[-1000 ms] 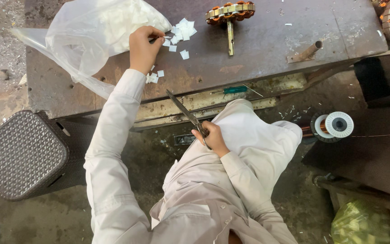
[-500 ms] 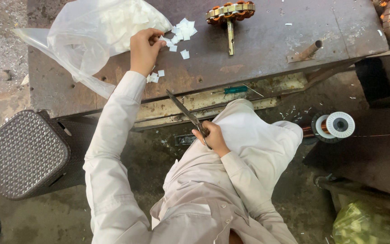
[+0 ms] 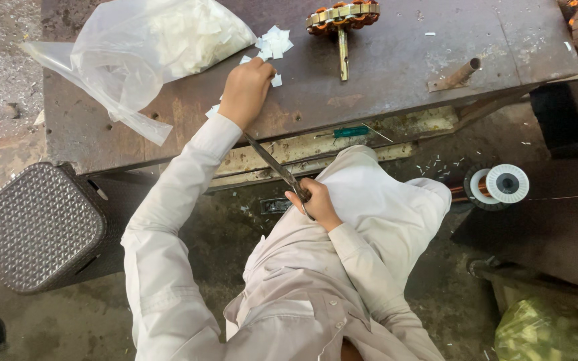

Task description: The person sits on the floor and uses scissors to cut small rectangular pieces from a roll of white insulation tape. The cut pieces are placed on the table next to a copper-wound stator.

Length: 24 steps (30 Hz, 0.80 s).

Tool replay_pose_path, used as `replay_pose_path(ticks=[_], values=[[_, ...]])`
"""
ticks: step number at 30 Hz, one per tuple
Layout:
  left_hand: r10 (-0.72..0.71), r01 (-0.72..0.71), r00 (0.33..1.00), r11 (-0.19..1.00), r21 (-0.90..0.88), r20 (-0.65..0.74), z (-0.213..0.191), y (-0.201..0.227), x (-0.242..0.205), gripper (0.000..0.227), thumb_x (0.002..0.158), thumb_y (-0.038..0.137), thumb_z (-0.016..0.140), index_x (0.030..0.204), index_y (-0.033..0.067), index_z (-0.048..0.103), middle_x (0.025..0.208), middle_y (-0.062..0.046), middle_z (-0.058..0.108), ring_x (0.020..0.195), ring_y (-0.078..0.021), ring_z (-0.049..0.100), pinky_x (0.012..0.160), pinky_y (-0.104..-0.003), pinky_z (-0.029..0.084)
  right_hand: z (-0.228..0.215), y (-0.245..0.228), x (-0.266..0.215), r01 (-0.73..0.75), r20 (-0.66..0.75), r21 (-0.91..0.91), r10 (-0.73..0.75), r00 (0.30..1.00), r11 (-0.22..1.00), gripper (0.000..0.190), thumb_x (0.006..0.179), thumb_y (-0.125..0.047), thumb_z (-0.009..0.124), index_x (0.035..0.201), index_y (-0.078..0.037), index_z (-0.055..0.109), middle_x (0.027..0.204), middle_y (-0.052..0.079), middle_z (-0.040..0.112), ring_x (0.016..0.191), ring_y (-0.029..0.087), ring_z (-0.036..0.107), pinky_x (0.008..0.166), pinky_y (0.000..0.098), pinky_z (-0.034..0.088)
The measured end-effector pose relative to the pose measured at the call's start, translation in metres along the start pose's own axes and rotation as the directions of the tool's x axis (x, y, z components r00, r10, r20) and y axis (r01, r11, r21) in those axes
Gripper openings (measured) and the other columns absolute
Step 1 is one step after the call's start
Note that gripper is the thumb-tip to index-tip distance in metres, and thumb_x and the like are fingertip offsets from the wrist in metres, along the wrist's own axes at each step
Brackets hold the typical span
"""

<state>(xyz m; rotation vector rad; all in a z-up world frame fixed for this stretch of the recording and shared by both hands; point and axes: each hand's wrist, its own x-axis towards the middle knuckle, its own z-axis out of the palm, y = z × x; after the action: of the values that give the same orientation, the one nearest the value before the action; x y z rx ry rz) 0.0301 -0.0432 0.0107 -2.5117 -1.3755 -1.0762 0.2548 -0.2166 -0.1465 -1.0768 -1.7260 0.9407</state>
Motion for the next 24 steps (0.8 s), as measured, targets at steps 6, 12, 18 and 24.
replay_pose_path(ticks=[6,12,18,24], values=[[-0.022,0.020,0.995,1.000,0.018,0.099,0.015,-0.002,-0.001,0.006,0.089,0.006,0.070,0.085,0.0020,0.069,0.089,-0.016,0.062,0.086,-0.0378,0.063,0.075,-0.048,0.050,0.000,0.002,-0.001,0.030,-0.010,-0.015,-0.030,0.999,0.999,0.046,0.081,-0.018,0.087,0.068,-0.003,0.046,0.061,0.009,0.041,0.053,0.021,0.034,0.049,0.0352,0.033],[-0.112,0.119,0.991,0.989,-0.088,0.075,0.026,-0.014,0.001,0.009,0.077,0.008,0.078,0.077,0.0025,0.071,0.094,-0.018,0.068,0.088,-0.0388,0.065,0.076,-0.049,0.051,0.005,0.011,0.000,0.013,0.011,-0.033,-0.013,1.000,0.999,0.049,0.080,-0.020,0.089,0.065,-0.003,0.045,0.057,0.009,0.041,0.052,0.020,0.034,0.048,0.0348,0.032],[-0.247,0.258,0.966,0.949,-0.183,0.078,0.056,-0.032,0.016,0.013,0.071,0.001,0.076,0.076,0.0037,0.064,0.076,-0.017,0.069,0.080,-0.0390,0.068,0.070,-0.051,0.051,0.007,0.012,-0.004,0.021,0.083,-0.046,-0.017,0.996,0.999,0.046,0.081,-0.022,0.090,0.068,-0.004,0.050,0.059,0.008,0.045,0.055,0.019,0.037,0.050,0.0333,0.035],[-0.382,0.427,0.898,0.877,-0.220,0.219,0.057,-0.040,0.034,0.021,0.060,-0.002,0.082,0.075,0.0032,0.068,0.077,-0.018,0.071,0.076,-0.0324,0.074,0.065,-0.042,0.056,0.009,0.002,-0.007,0.118,0.125,-0.118,-0.104,0.987,0.986,0.050,0.079,-0.022,0.092,0.068,-0.001,0.047,0.060,0.009,0.043,0.056,0.021,0.035,0.052,0.0341,0.037]])
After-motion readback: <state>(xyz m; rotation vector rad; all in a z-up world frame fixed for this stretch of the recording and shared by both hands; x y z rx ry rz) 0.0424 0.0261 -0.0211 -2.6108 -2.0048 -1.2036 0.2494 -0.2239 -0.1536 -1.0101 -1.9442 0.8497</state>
